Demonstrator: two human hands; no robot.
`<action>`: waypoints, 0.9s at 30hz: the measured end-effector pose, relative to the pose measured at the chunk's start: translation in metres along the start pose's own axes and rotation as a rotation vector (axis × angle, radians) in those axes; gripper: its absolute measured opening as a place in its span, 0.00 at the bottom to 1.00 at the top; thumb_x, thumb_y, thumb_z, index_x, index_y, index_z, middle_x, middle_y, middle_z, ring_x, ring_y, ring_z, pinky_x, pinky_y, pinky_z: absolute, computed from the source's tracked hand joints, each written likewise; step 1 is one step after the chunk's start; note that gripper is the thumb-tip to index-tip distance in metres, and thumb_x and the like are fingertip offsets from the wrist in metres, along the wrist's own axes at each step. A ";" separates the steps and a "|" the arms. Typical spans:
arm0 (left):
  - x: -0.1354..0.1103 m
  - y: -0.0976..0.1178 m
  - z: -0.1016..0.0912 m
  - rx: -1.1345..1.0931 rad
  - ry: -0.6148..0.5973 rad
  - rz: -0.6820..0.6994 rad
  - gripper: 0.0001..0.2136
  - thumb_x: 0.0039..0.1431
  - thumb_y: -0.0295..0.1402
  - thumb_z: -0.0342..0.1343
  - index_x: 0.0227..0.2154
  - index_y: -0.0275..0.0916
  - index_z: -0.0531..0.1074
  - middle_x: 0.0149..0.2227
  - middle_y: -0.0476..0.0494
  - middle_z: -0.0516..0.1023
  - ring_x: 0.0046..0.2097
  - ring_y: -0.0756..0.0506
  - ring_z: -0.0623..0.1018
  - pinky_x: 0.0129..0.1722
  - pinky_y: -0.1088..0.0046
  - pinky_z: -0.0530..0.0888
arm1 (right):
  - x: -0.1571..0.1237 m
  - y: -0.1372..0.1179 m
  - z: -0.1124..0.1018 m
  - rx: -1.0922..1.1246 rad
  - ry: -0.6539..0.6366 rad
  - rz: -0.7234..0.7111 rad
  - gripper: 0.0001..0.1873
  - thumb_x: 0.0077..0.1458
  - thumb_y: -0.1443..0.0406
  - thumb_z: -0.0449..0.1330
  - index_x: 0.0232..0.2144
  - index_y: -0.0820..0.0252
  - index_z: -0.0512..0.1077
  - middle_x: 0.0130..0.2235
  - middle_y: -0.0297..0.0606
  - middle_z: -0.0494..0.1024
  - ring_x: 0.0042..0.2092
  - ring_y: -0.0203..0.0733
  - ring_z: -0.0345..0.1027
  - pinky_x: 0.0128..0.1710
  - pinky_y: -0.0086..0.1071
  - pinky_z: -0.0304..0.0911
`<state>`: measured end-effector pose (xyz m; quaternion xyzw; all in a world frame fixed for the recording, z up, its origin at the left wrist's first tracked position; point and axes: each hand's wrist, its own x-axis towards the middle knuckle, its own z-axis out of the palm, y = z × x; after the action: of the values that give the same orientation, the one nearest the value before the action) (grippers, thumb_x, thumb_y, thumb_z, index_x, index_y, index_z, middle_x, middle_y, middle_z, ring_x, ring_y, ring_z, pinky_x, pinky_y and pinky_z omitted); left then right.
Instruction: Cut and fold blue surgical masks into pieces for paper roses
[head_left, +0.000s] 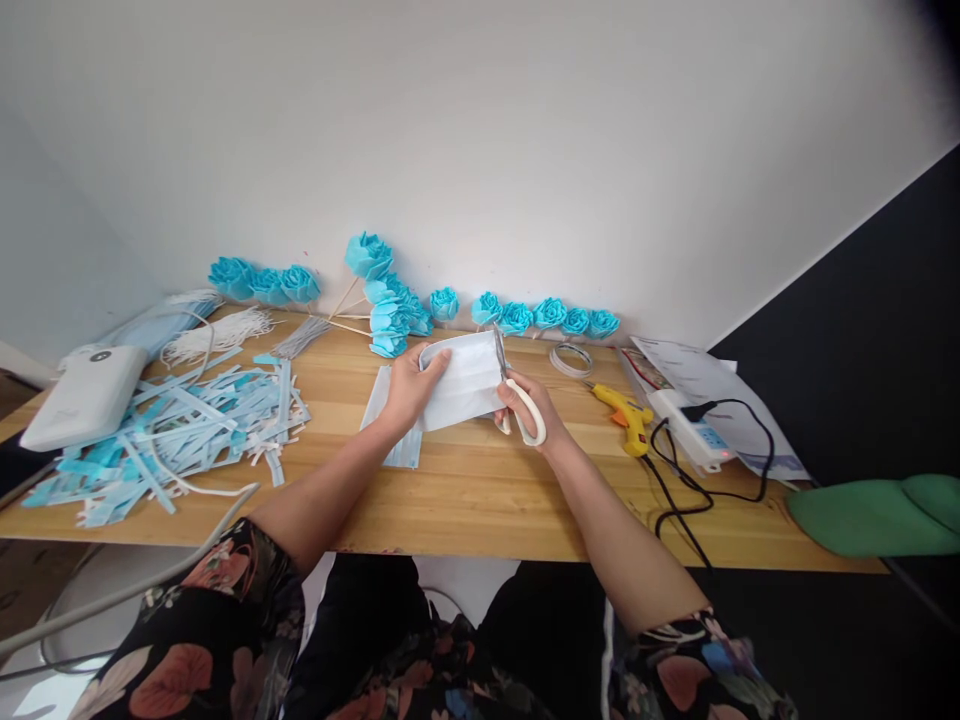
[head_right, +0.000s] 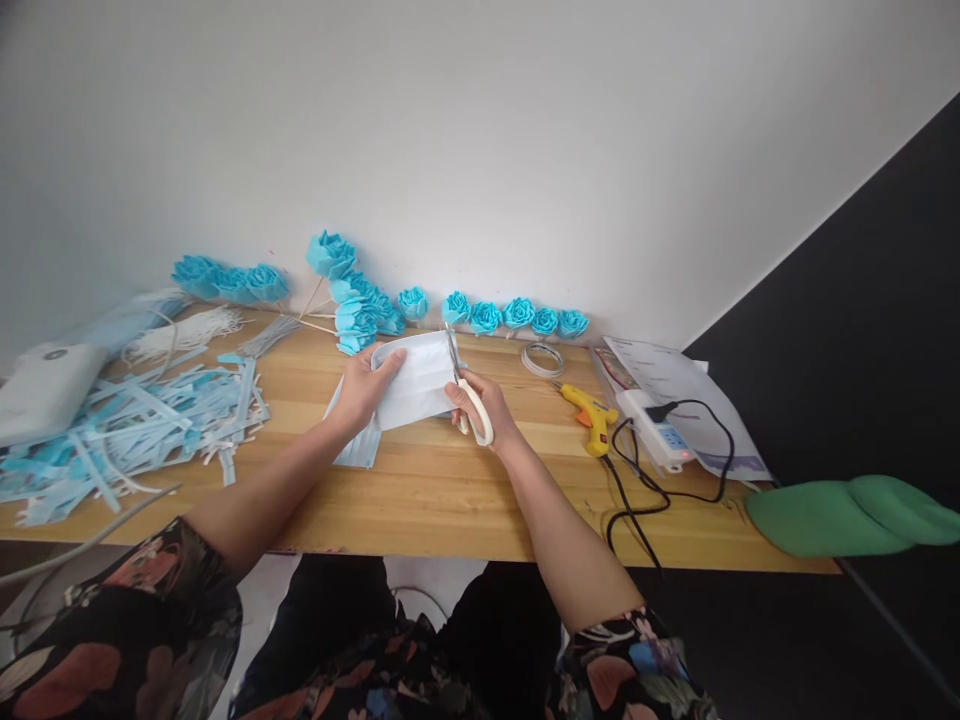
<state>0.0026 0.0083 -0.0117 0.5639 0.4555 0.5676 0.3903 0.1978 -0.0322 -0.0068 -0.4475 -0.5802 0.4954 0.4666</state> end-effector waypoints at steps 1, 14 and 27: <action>0.000 0.000 0.000 0.003 0.004 0.000 0.17 0.55 0.48 0.58 0.26 0.37 0.68 0.27 0.51 0.66 0.30 0.50 0.64 0.29 0.75 0.62 | 0.000 -0.001 0.001 0.004 0.004 0.002 0.29 0.45 0.42 0.65 0.34 0.60 0.71 0.20 0.28 0.67 0.19 0.33 0.62 0.16 0.26 0.59; 0.001 -0.002 0.000 0.003 -0.010 -0.023 0.18 0.54 0.49 0.58 0.27 0.37 0.69 0.26 0.51 0.65 0.30 0.50 0.65 0.29 0.75 0.62 | -0.004 -0.005 0.007 0.047 0.050 -0.012 0.26 0.45 0.44 0.66 0.31 0.60 0.71 0.17 0.26 0.66 0.16 0.30 0.57 0.13 0.25 0.54; 0.001 0.005 -0.003 0.009 -0.014 -0.014 0.18 0.54 0.49 0.58 0.27 0.36 0.69 0.26 0.51 0.66 0.29 0.51 0.65 0.29 0.75 0.62 | -0.002 -0.004 0.005 0.017 0.075 -0.019 0.28 0.44 0.43 0.66 0.33 0.60 0.71 0.21 0.28 0.67 0.18 0.30 0.60 0.14 0.25 0.56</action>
<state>-0.0004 0.0075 -0.0066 0.5664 0.4592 0.5588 0.3951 0.1931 -0.0357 -0.0039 -0.4563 -0.5622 0.4788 0.4965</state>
